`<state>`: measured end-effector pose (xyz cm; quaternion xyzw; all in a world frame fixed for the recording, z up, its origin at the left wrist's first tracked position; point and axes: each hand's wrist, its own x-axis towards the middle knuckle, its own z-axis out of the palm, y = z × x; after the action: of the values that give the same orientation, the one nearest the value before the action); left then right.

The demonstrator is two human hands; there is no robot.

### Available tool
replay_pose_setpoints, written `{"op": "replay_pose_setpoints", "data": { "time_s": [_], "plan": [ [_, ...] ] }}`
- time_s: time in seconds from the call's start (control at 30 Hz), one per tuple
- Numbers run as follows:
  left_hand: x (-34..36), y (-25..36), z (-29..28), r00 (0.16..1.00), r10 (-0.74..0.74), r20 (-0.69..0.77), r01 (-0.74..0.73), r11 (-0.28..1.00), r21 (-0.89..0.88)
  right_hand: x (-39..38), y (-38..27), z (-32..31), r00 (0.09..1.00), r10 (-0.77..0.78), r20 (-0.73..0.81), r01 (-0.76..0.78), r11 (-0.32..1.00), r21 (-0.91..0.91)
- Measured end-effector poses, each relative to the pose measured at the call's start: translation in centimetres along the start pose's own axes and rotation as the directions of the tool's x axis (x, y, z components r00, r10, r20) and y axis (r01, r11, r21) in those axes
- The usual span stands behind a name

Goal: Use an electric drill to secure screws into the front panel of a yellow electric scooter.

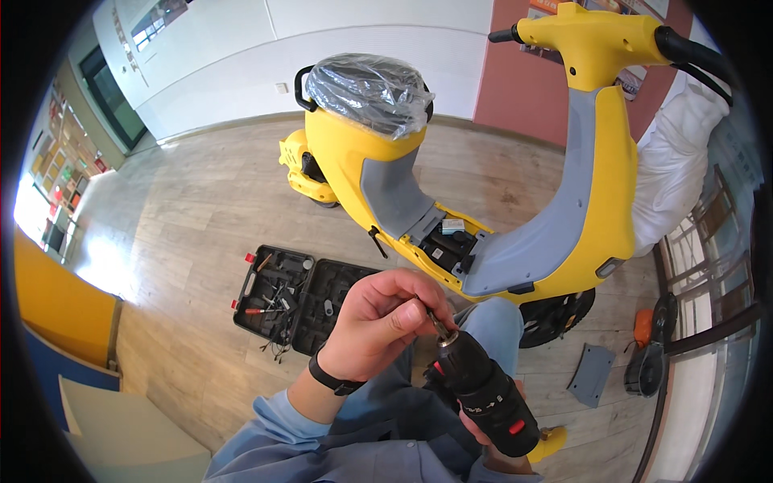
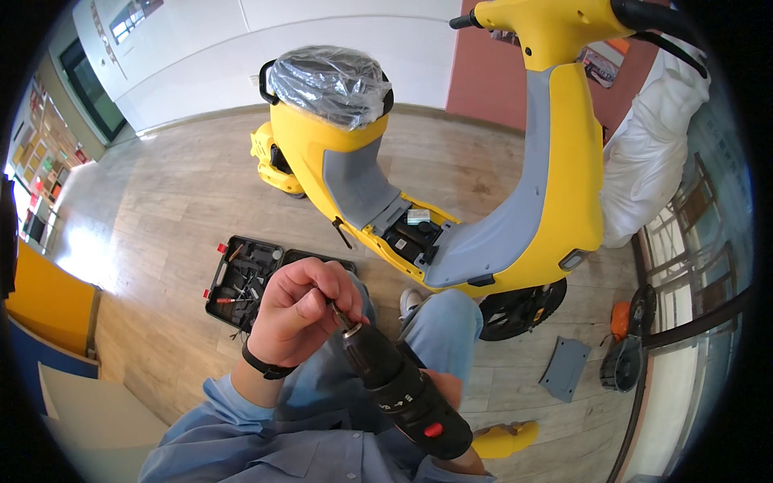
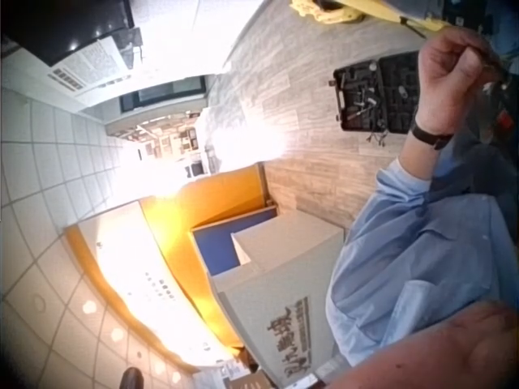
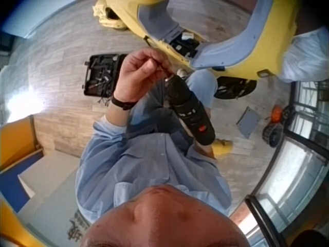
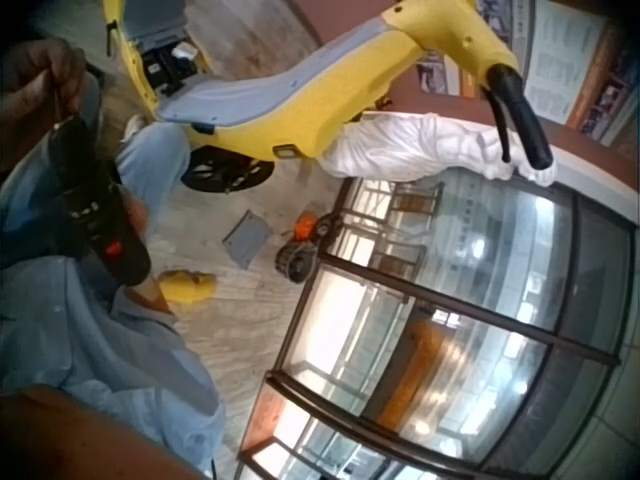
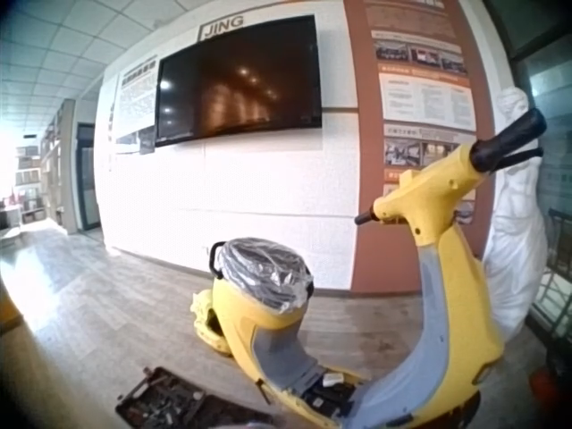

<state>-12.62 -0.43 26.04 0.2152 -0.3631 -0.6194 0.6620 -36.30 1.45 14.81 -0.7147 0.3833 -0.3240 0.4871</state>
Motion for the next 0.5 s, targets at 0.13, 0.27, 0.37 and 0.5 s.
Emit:
{"op": "replay_pose_setpoints", "data": {
  "time_s": [0.13, 0.27, 0.37, 0.5],
  "plan": [
    [0.1, 0.0, 1.0, 1.000, -0.010, -0.003, 0.010, 0.999, -0.036, -0.2, -0.5, -0.1, 0.997, -0.041, -0.059, 0.045, 0.996, 0.079],
    [-0.4, 0.1, 1.8, 0.998, -0.042, -0.053, 0.040, 0.999, -0.027, -0.8, -0.3, 0.2, 0.991, -0.130, -0.030, 0.134, 0.955, 0.264],
    [-0.7, -1.0, 1.0, 0.988, -0.106, -0.111, 0.093, 0.988, -0.120, -1.1, 0.0, 0.3, 0.983, -0.182, -0.029, 0.179, 0.903, 0.391],
    [-1.9, -5.3, -2.2, 0.925, -0.192, -0.328, 0.148, 0.977, -0.154, -1.0, -0.3, -0.7, 0.988, -0.150, -0.018, 0.135, 0.824, 0.550]
  ]
}}
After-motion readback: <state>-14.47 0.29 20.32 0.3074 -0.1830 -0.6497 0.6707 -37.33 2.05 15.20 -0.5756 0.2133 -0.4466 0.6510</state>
